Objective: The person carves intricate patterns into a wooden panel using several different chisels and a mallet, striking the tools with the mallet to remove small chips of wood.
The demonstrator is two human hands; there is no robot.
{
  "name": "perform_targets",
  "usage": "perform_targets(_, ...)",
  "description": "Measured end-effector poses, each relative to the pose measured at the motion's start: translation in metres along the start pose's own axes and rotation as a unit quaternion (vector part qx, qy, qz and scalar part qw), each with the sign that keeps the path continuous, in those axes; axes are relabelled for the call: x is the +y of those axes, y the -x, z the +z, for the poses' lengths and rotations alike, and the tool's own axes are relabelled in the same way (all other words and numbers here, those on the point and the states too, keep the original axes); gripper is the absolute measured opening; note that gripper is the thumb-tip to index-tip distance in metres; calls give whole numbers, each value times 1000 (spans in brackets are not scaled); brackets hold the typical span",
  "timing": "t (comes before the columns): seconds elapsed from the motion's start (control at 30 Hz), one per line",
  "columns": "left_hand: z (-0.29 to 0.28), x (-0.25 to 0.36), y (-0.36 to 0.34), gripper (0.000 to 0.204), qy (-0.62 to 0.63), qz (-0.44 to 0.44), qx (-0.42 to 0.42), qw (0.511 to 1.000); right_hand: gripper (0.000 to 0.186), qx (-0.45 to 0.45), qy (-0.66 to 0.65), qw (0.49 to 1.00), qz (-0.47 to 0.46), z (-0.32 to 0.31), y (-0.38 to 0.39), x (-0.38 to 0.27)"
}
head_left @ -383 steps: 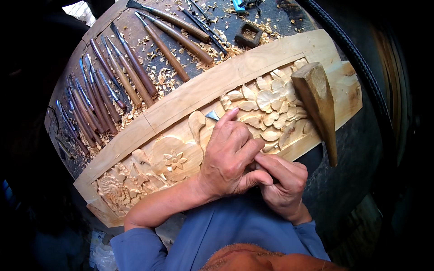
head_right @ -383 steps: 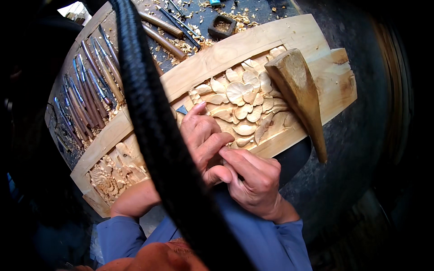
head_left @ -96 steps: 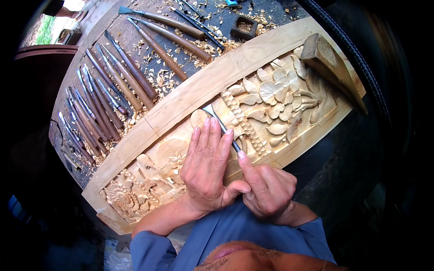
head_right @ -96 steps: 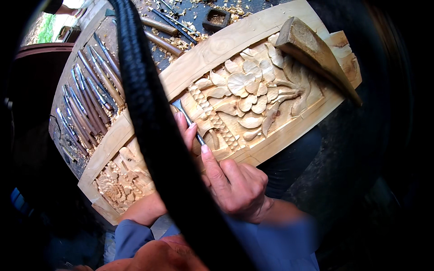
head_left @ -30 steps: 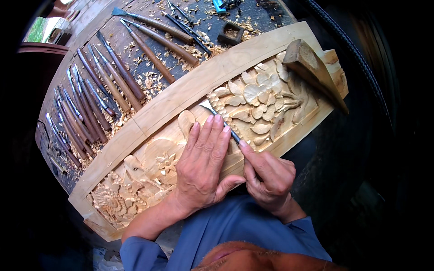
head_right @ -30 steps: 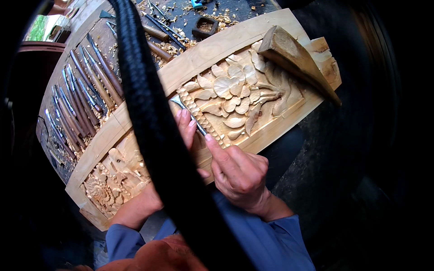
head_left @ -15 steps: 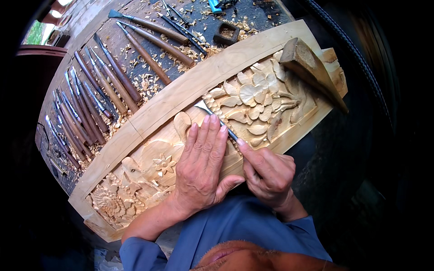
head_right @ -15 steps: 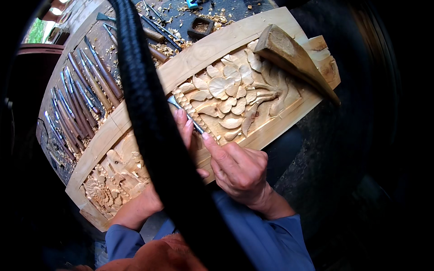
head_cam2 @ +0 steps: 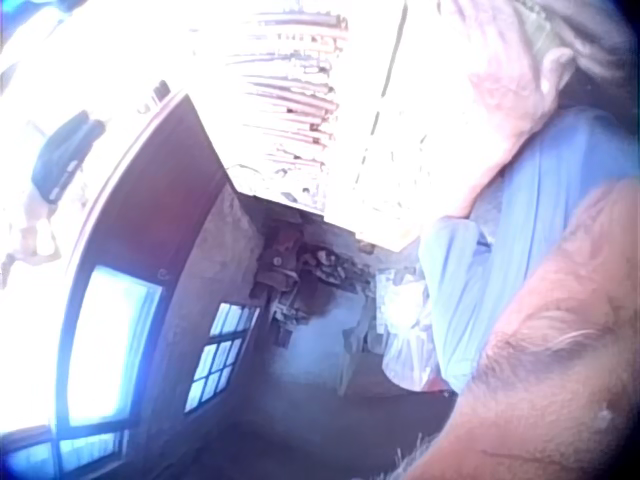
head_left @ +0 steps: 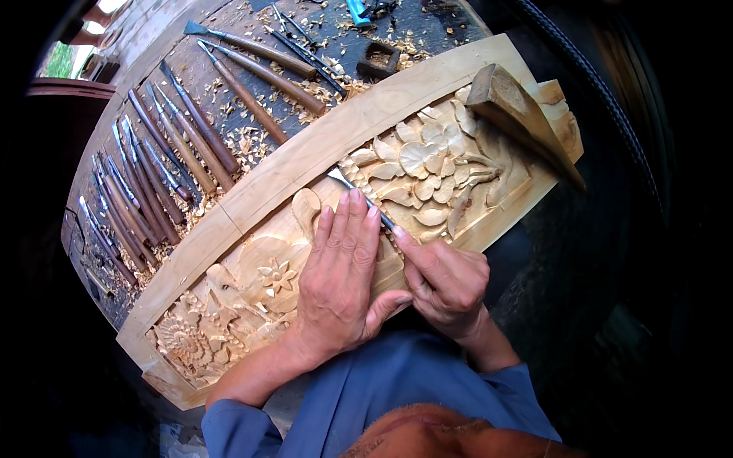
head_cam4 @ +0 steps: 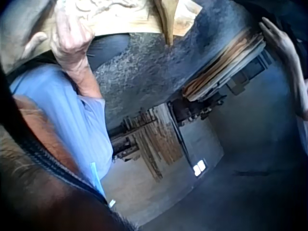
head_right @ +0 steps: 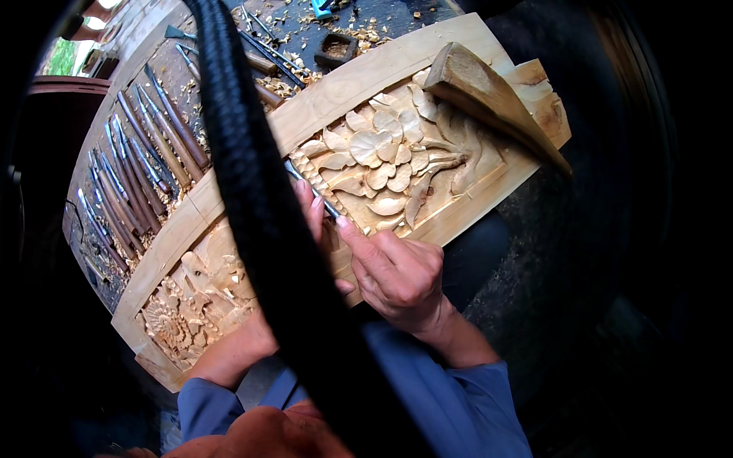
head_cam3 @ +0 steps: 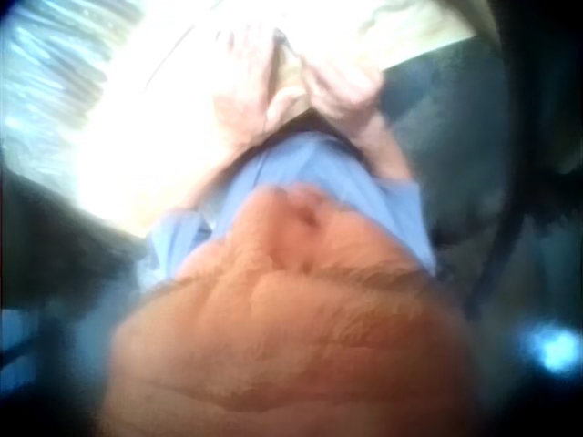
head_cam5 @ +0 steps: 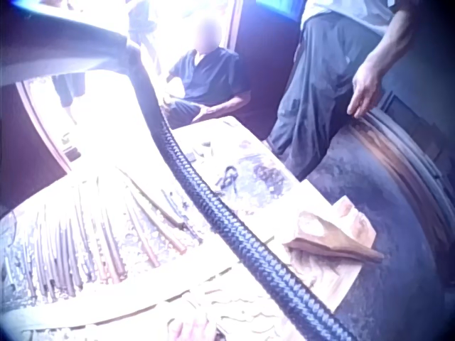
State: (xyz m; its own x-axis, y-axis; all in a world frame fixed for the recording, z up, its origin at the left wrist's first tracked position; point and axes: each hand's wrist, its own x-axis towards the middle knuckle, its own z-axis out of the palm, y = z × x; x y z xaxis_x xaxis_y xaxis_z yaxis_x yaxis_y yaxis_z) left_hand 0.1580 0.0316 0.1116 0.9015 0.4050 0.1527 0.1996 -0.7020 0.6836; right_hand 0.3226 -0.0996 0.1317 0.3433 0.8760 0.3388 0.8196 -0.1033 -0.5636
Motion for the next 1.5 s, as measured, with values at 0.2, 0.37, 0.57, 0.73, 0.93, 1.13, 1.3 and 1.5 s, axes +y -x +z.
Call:
perform_targets(0.2, -4, 4, -3, 101, 9, 9, 21, 1000, 51, -12, 41, 998, -37, -9, -10, 4)
perform_targets(0.37, -5, 5, 9, 77, 26, 78, 81, 993, 43, 67, 125, 990, -3, -47, -3, -17)
perform_targets(0.57, -11, 5, 10, 66, 41, 77, 64, 994, 45, 35, 85, 996, -16, -28, 6, -16)
perform_targets(0.73, -12, 6, 9, 61, 24, 83, 65, 994, 42, 68, 60, 995, 34, -27, 12, -9)
perform_targets(0.93, 2, 1, 13, 56, 31, 89, 86, 992, 44, 34, 0, 999, 33, -23, 20, -6)
perform_targets(1.13, 1, 2, 14, 55, 31, 89, 89, 992, 49, 6, -29, 1000, 3, -21, 22, -4)
perform_targets(1.3, -1, 4, 11, 57, 34, 62, 77, 995, 50, -25, -10, 999, 24, -24, 16, -6)
perform_targets(1.5, -7, 5, 5, 58, 23, 63, 72, 995, 44, -17, -21, 999, 25, -22, 10, -8)
